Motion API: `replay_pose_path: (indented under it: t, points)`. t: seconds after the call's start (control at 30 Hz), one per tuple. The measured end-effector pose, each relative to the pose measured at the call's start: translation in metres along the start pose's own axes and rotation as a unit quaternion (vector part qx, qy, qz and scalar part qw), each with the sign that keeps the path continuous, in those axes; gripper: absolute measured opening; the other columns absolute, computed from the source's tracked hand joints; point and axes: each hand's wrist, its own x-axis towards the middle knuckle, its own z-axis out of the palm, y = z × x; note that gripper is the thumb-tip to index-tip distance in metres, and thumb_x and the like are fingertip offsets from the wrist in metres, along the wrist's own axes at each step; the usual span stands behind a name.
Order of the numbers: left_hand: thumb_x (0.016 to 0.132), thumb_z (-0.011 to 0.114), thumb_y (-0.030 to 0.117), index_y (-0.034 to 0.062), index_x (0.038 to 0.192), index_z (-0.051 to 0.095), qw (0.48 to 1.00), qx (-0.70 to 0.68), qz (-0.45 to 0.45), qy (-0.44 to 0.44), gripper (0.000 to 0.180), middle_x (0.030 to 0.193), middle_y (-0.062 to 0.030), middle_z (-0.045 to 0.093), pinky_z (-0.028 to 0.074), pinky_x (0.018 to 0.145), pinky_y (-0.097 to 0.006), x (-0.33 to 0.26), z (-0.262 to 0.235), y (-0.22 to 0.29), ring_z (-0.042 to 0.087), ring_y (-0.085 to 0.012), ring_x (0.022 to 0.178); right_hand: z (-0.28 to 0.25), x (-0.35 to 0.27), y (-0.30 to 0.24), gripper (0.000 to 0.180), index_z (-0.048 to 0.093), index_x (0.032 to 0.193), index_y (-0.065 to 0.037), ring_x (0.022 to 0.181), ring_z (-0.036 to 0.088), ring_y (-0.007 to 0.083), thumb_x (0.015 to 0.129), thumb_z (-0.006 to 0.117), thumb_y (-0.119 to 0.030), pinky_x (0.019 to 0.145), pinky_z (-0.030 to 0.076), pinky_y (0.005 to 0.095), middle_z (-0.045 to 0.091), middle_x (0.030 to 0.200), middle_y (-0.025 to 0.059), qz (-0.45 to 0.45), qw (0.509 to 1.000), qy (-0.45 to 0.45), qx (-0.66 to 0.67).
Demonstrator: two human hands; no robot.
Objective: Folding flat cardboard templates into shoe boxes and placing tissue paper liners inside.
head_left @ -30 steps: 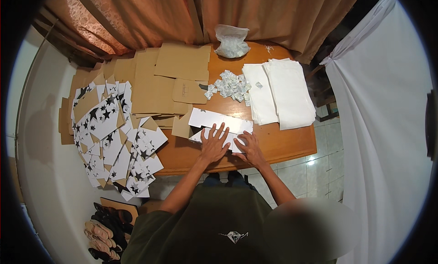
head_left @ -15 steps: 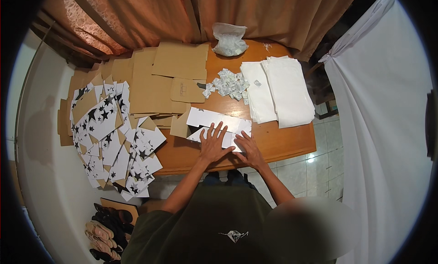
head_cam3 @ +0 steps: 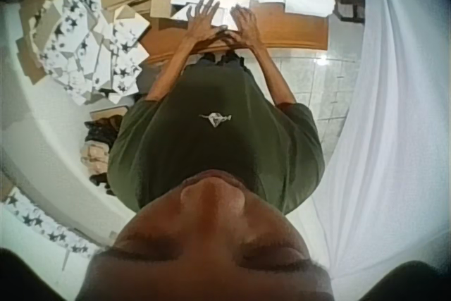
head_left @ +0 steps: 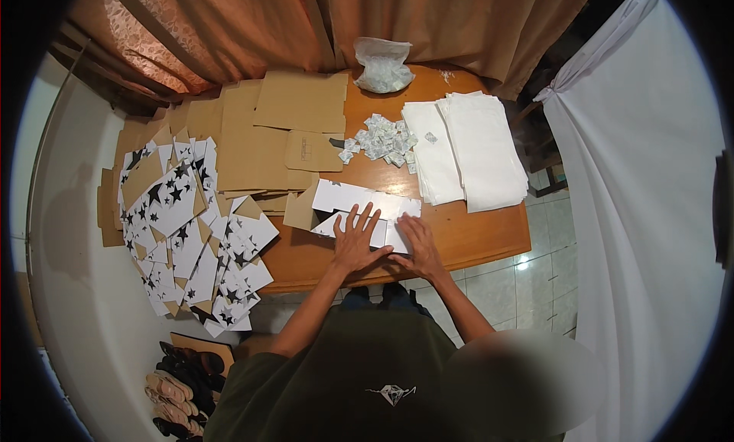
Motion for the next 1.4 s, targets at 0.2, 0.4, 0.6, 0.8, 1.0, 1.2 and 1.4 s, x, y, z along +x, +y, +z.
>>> replay_pose_path:
  t: [0.2, 0.4, 0.6, 0.8, 1.0, 1.2, 1.4]
  points:
    - [0.086, 0.053, 0.077, 0.0164, 0.156, 0.038, 1.0, -0.023, 0.006, 0.014, 0.094, 0.163, -0.0157, 0.026, 0.007, 0.116, -0.064, -0.002, -0.005, -0.001, 0.016, -0.0373, 0.152, 0.001, 0.002, 0.001, 0.078, 0.055, 0.14, -0.006, 0.135, 0.037, 0.0453, 0.08, 0.078, -0.052, 0.112, 0.031, 0.0574, 0.044, 0.151, 0.0195, 0.01, 0.998, -0.015, -0.062]
    - [0.091, 0.059, 0.063, 0.0101, 0.15, 0.044, 0.999, -0.034, 0.009, 0.038, 0.081, 0.159, -0.017, 0.032, 0.014, 0.114, -0.062, -0.009, -0.009, -0.006, 0.025, -0.0383, 0.148, -0.002, 0.012, -0.005, 0.072, 0.064, 0.131, -0.012, 0.141, 0.031, 0.047, 0.081, 0.069, -0.064, 0.109, 0.025, 0.0683, 0.038, 0.156, 0.0201, 0.013, 0.989, -0.059, -0.138]
    - [0.096, 0.066, 0.028, -0.0001, 0.131, 0.048, 0.862, -0.169, -0.081, 0.471, 0.048, 0.142, -0.0179, 0.048, 0.041, 0.105, -0.043, -0.058, -0.013, -0.028, 0.052, -0.034, 0.125, -0.006, 0.009, 0.005, 0.077, 0.063, 0.13, -0.009, 0.146, 0.021, 0.0507, 0.076, 0.078, -0.061, 0.115, 0.024, 0.0646, 0.032, 0.16, 0.0206, 0.039, 0.988, -0.1, -0.111]
    - [0.102, 0.061, 0.028, -0.0018, 0.145, 0.04, 0.793, -0.37, -0.251, 0.414, 0.057, 0.144, -0.0213, 0.049, 0.045, 0.103, -0.04, -0.06, -0.029, -0.128, 0.055, -0.0281, 0.126, -0.009, 0.03, -0.005, 0.069, 0.065, 0.125, -0.006, 0.143, 0.026, 0.0539, 0.073, 0.086, -0.047, 0.113, 0.034, 0.0609, 0.046, 0.15, 0.0199, -0.03, 0.996, -0.077, -0.027]
    - [0.103, 0.06, 0.024, -0.0027, 0.135, 0.053, 0.837, -0.412, -0.253, 0.257, 0.042, 0.117, -0.0165, 0.067, 0.054, 0.08, -0.036, -0.063, -0.053, -0.097, 0.069, -0.0233, 0.096, -0.002, 0.032, -0.006, 0.062, 0.07, 0.119, -0.006, 0.143, 0.032, 0.0466, 0.069, 0.09, -0.038, 0.114, 0.036, 0.0567, 0.056, 0.142, 0.0144, -0.034, 0.995, -0.093, 0.006]
    - [0.092, 0.07, 0.021, -0.0019, 0.125, 0.06, 0.926, -0.233, -0.162, 0.25, 0.041, 0.102, -0.0177, 0.059, 0.05, 0.081, -0.044, -0.081, -0.059, -0.088, 0.062, -0.0335, 0.094, 0.005, 0.035, -0.004, 0.054, 0.074, 0.113, -0.007, 0.142, 0.035, 0.0438, 0.069, 0.09, -0.034, 0.115, 0.036, 0.0548, 0.058, 0.14, 0.0133, -0.035, 0.997, -0.06, 0.038]
    - [0.088, 0.073, 0.043, 0.0173, 0.136, 0.064, 0.976, -0.113, -0.048, 0.182, 0.055, 0.107, -0.0181, 0.056, 0.043, 0.093, -0.05, -0.093, -0.069, -0.086, 0.052, -0.034, 0.106, 0.005, 0.04, -0.008, 0.053, 0.074, 0.116, -0.01, 0.143, 0.035, 0.0425, 0.07, 0.089, -0.031, 0.116, 0.035, 0.0543, 0.058, 0.14, 0.012, -0.041, 0.994, -0.103, -0.008]
